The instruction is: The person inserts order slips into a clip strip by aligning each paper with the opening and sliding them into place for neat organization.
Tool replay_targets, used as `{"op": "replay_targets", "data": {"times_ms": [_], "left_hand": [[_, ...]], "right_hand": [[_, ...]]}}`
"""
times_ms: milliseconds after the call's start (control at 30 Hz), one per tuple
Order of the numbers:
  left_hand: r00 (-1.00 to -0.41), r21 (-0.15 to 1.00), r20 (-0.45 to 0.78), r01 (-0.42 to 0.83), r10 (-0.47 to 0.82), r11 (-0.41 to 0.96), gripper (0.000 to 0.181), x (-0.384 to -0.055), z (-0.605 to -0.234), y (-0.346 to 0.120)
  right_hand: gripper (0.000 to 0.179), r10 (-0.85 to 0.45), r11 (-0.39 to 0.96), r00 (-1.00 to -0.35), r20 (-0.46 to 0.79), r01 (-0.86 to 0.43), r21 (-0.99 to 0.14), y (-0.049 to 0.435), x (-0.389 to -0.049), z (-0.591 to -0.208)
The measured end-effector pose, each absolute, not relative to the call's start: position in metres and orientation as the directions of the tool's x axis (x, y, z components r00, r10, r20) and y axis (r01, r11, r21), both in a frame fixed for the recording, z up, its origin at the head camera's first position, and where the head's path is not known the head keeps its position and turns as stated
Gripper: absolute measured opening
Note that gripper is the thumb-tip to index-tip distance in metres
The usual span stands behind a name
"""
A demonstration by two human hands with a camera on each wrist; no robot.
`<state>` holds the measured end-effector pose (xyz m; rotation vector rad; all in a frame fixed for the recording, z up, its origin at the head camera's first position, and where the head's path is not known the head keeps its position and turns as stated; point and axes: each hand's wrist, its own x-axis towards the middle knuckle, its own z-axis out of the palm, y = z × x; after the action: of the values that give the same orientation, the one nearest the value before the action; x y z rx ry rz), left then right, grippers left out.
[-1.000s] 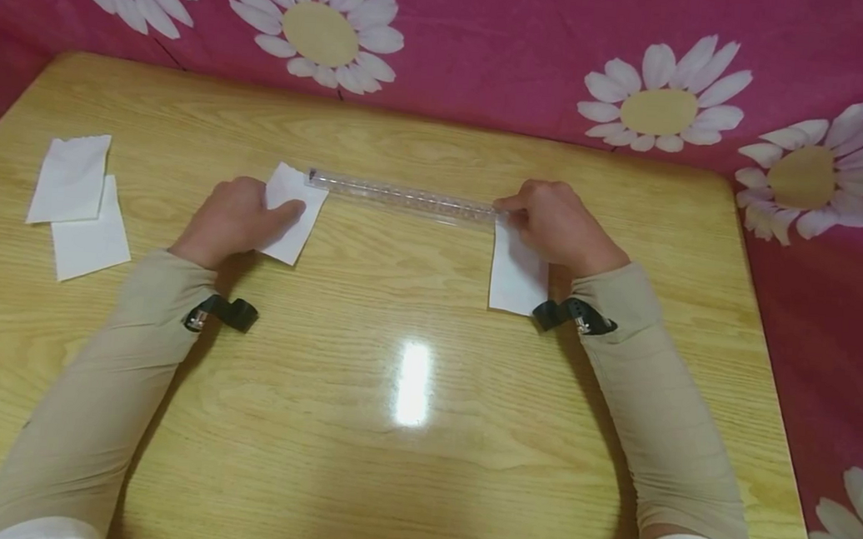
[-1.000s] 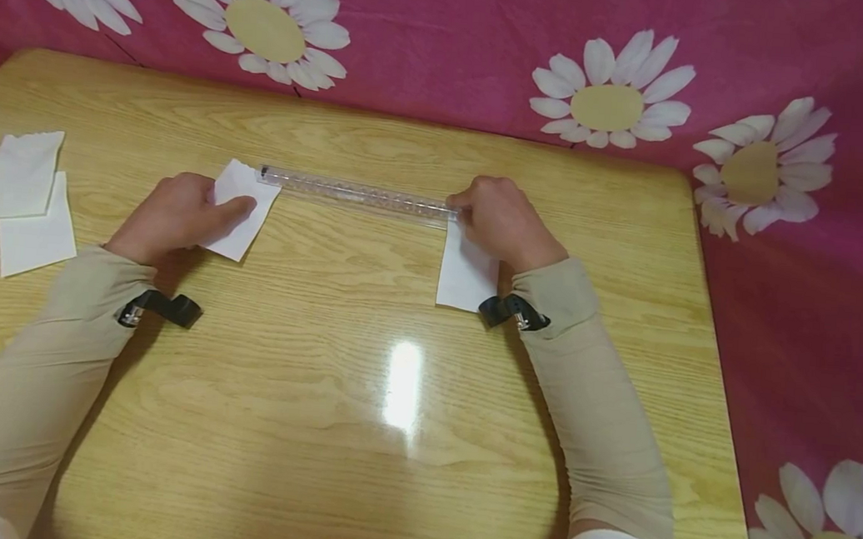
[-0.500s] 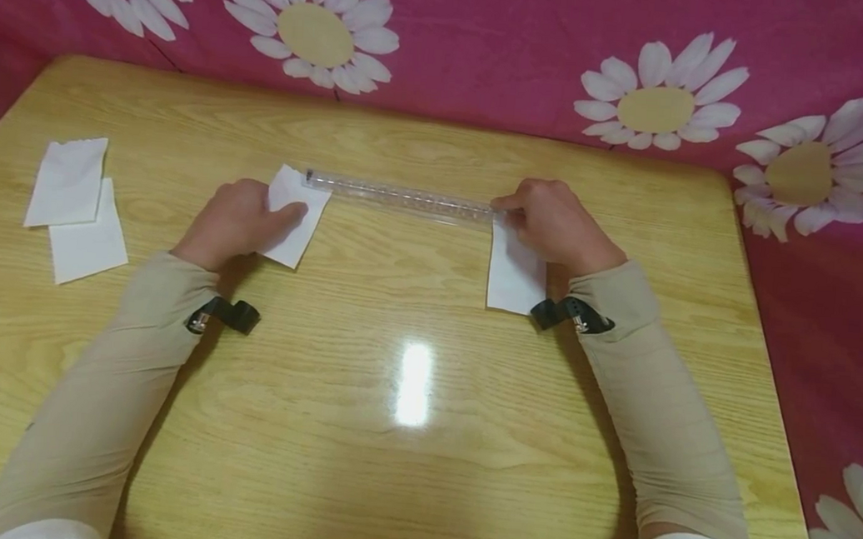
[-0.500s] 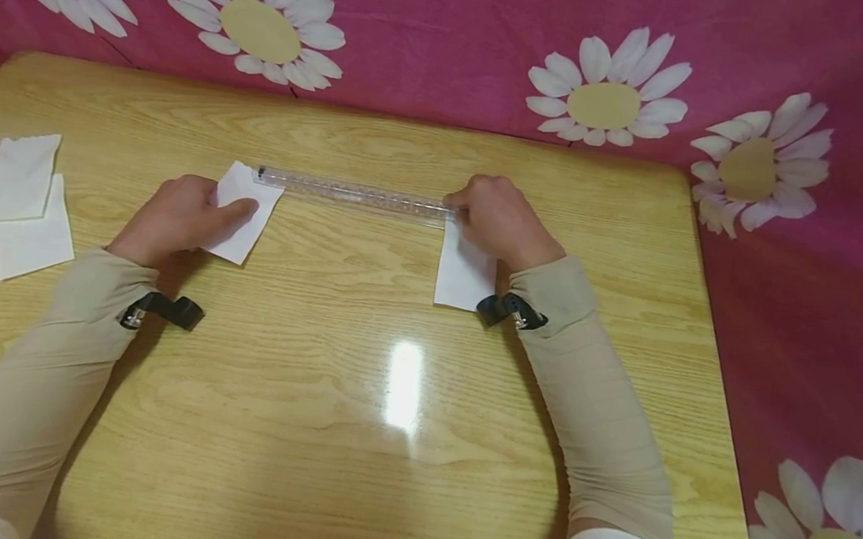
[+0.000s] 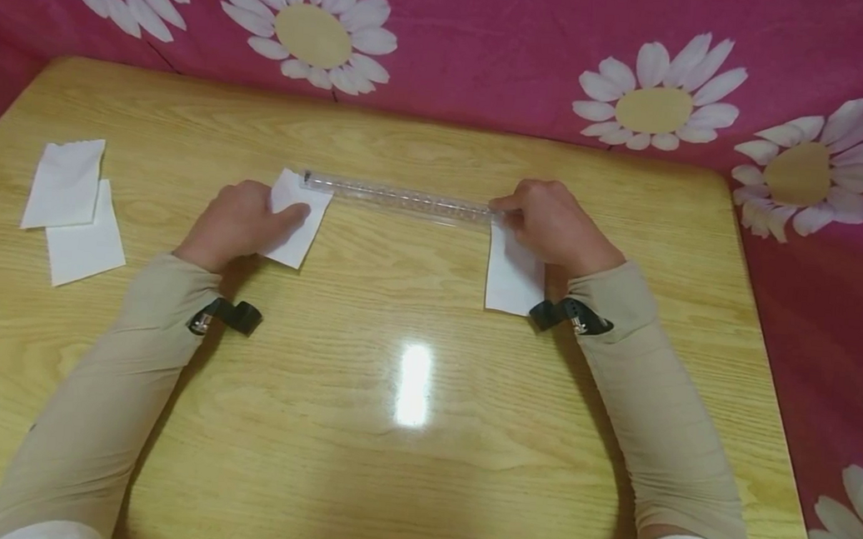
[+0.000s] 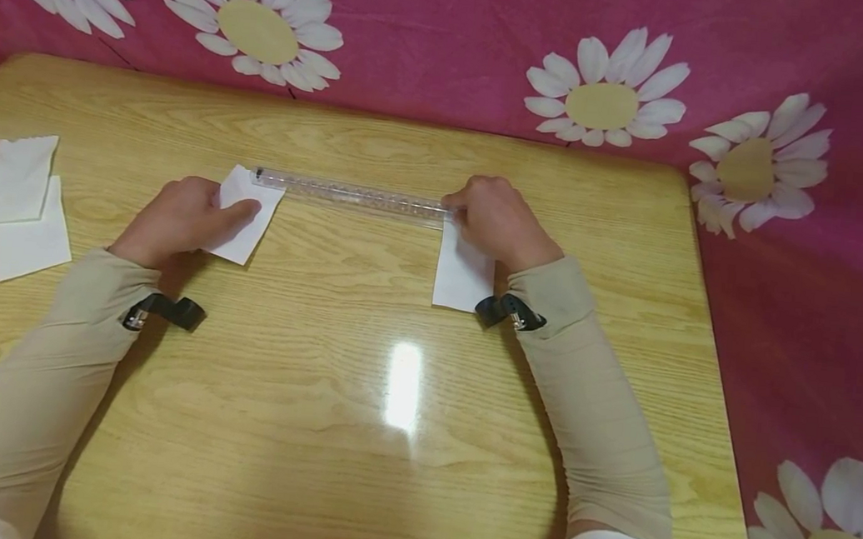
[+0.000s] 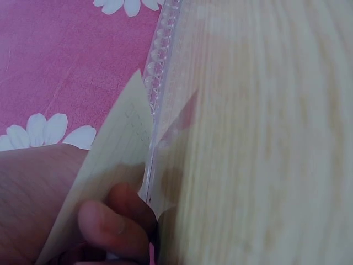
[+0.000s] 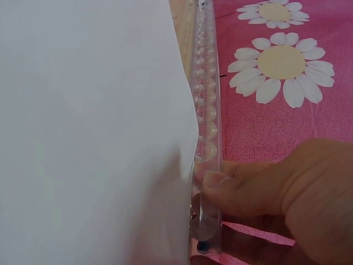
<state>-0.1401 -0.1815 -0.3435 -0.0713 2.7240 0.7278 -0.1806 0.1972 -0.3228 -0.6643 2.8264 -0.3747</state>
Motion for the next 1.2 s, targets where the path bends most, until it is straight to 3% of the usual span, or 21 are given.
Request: {"op": "replay_targets", "data": {"times_ms": [1200], "left_hand": [[-0.942, 0.469, -0.331, -0.122, 0.047, 0.875, 0.054, -0.1386, -0.3448, -0.1727]], "right_hand": [[0.034, -0.482, 0.853, -0.869, -0.113, -0.436, -0.286, 0.1991, -0.1814, -0.3249]]}}
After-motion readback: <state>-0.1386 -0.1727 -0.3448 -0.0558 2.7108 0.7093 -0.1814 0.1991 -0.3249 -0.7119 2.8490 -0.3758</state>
